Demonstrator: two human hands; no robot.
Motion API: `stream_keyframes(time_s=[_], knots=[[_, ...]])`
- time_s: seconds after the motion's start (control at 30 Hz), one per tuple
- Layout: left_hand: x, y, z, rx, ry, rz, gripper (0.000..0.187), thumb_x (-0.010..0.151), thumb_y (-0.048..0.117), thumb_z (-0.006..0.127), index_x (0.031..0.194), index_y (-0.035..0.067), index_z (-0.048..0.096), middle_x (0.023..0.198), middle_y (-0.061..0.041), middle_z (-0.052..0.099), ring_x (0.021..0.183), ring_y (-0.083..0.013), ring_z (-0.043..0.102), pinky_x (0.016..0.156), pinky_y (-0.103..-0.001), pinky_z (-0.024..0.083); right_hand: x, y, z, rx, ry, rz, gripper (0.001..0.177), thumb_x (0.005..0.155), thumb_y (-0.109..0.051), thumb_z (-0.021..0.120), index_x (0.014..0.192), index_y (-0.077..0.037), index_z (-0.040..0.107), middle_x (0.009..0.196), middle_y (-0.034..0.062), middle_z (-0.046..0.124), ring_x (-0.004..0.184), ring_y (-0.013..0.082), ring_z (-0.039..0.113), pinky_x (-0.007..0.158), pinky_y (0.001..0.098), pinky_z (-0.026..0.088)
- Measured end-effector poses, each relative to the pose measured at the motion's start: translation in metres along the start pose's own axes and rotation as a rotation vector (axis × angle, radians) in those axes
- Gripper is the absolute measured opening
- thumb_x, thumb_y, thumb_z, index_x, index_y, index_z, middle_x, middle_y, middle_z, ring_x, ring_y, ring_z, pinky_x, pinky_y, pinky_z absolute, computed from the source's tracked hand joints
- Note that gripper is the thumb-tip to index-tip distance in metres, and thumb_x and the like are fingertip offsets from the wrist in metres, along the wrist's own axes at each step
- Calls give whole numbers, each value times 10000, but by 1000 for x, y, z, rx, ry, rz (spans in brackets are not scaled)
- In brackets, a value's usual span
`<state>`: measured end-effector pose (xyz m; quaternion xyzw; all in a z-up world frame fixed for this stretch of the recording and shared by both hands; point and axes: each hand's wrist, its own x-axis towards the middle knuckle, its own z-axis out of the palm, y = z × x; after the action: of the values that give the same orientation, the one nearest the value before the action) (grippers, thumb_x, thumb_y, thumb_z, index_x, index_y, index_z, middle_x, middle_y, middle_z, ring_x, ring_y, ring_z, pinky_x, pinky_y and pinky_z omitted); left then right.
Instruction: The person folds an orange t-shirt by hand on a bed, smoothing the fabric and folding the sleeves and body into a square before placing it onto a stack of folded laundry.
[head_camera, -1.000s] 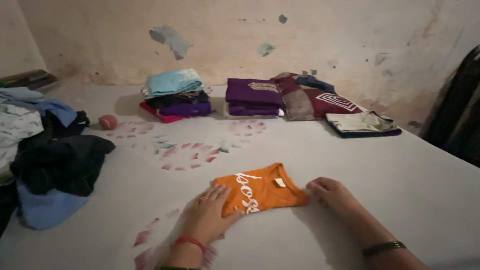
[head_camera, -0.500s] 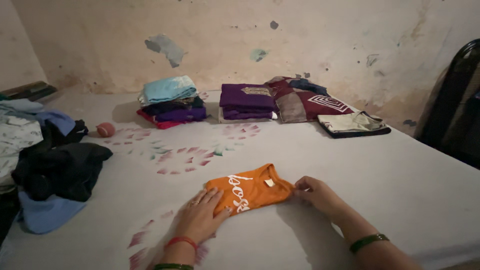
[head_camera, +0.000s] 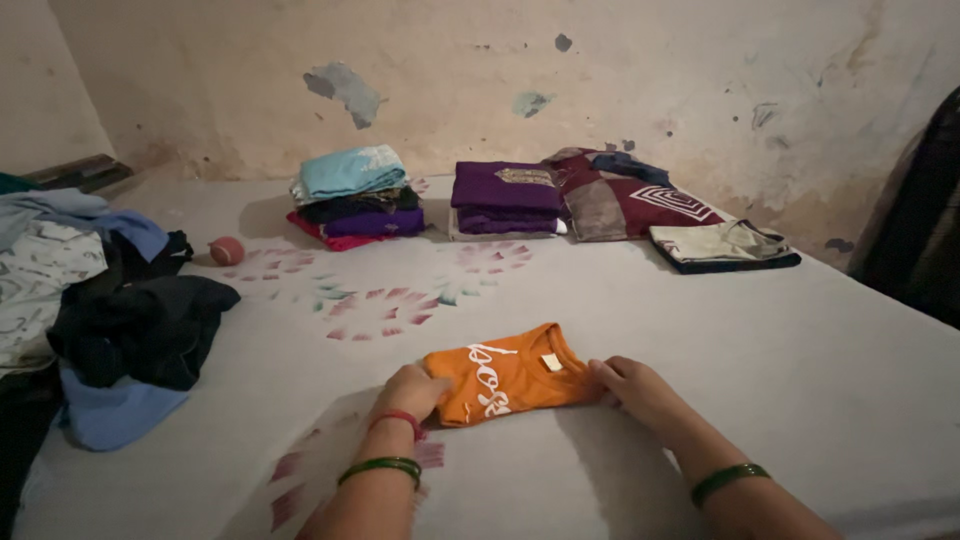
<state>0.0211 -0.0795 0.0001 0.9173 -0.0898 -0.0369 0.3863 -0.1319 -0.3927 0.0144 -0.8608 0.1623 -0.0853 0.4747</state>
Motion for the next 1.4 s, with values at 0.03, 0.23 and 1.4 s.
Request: stream_keyframes(time_s=[0.03, 0.23, 1.4], knots=[[6, -3, 8, -1, -1, -1, 339, 783, 332, 753, 979, 57, 779, 979, -194, 765, 932, -301, 725, 845, -394, 541, 0, 1, 0, -1, 0, 1, 539, 984, -486, 519, 1093, -15, 758, 905, 70, 745, 801, 176, 638, 761, 325, 522], [16, 16, 36, -1022, -90, -60, 363, 916, 297, 682, 1082, -26, 676, 940, -139, 701, 827, -279, 686, 742, -463, 578, 1, 0, 35, 398, 244, -21, 522, 1037, -501, 559, 1111, 5, 664, 890, 122, 658, 776, 230, 567, 725, 405, 448], [-8, 207, 146, -1167, -193, 214, 588, 839, -50, 507, 1406, 101, 552, 1199, -129, 691, 1016, -185, 668, 833, -317, 528, 42, 47, -116, 1382, 270, -52, 477, 969, -375, 528, 1401, -173, 519, 1378, 84, 611, 1254, 280, 587, 1034, 506, 461]])
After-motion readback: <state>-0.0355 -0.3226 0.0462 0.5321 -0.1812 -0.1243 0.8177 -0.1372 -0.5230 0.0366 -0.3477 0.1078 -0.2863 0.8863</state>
